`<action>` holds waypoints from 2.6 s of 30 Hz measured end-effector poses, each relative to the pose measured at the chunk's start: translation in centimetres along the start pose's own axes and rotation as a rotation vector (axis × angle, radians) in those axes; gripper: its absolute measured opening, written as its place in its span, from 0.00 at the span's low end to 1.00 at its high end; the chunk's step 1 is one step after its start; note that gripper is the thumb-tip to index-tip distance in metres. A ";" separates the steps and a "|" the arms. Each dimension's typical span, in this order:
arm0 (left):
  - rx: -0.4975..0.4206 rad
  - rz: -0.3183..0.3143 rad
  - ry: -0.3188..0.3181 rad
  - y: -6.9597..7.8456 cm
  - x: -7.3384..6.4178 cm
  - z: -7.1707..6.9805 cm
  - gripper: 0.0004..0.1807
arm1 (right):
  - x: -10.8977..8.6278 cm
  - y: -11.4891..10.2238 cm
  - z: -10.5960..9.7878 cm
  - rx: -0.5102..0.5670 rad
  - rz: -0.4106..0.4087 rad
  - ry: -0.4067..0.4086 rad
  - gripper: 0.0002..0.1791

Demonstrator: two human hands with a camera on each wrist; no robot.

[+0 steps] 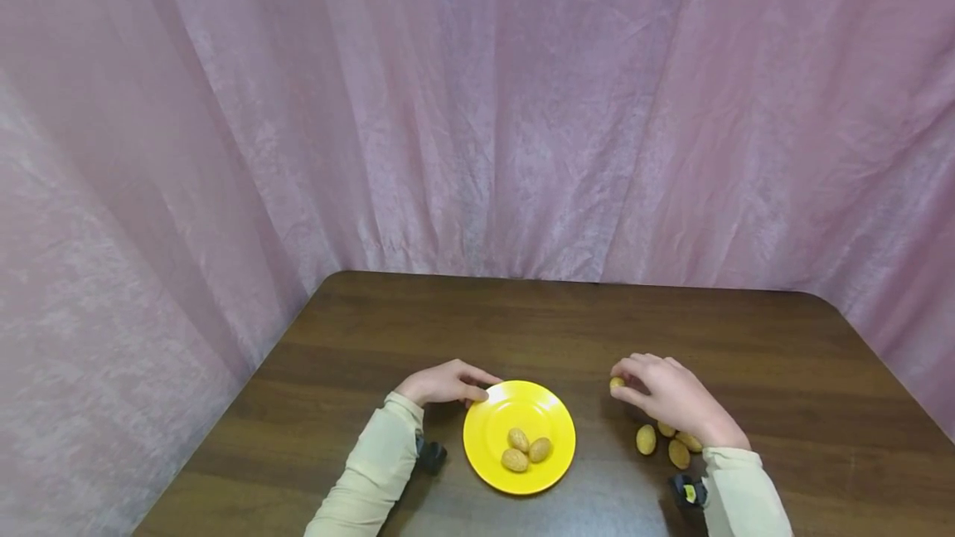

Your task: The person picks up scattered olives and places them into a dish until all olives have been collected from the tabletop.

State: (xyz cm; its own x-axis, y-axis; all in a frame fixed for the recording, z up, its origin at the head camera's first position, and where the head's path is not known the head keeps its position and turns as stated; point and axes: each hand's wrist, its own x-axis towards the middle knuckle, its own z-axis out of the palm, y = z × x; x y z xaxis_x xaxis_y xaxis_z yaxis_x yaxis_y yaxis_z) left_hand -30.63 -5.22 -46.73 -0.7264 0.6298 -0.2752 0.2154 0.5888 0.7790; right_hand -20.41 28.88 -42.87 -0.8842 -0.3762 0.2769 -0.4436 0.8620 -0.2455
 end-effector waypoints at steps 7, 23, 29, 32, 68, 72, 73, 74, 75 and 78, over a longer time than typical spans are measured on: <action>0.009 0.002 -0.006 -0.3 0.2 0.1 0.19 | 1.1 -2.5 1.5 -0.046 -0.064 0.041 0.07; 0.032 0.016 -0.010 -0.2 0.3 -0.1 0.19 | 2.4 -6.3 3.8 -0.050 -0.299 0.037 0.09; 0.024 0.010 -0.005 0.0 0.1 0.0 0.19 | 2.6 -7.2 4.8 -0.047 -0.343 0.027 0.09; 0.025 0.011 -0.005 0.2 0.0 -0.1 0.19 | 2.8 -7.5 5.1 -0.045 -0.368 0.038 0.09; 0.051 0.012 -0.013 0.6 0.0 0.1 0.20 | 2.3 -8.3 5.3 -0.001 -0.282 -0.110 0.10; 0.048 0.008 -0.012 0.5 0.1 0.1 0.20 | 2.2 -8.4 5.4 -0.007 -0.279 -0.101 0.08; 0.050 0.006 -0.011 0.5 0.1 0.1 0.19 | 2.2 -8.4 5.4 -0.012 -0.284 -0.095 0.08; 0.052 0.003 -0.011 0.5 0.1 0.0 0.19 | 2.2 -8.4 5.4 -0.016 -0.287 -0.090 0.08; 0.053 0.001 -0.010 0.5 0.1 0.0 0.19 | 2.2 -8.3 5.4 -0.021 -0.290 -0.084 0.07; 0.050 -0.002 -0.011 0.6 0.1 0.0 0.19 | 2.2 -8.3 5.4 -0.034 -0.306 -0.066 0.07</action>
State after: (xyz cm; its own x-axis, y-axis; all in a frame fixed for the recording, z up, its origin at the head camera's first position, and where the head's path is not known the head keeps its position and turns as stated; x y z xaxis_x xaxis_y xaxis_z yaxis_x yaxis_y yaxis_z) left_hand -30.56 -4.87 -46.30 -0.7194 0.6342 -0.2832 0.2469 0.6146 0.7492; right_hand -19.49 19.07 -45.27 -0.7188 -0.6400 0.2715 -0.6862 0.7159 -0.1290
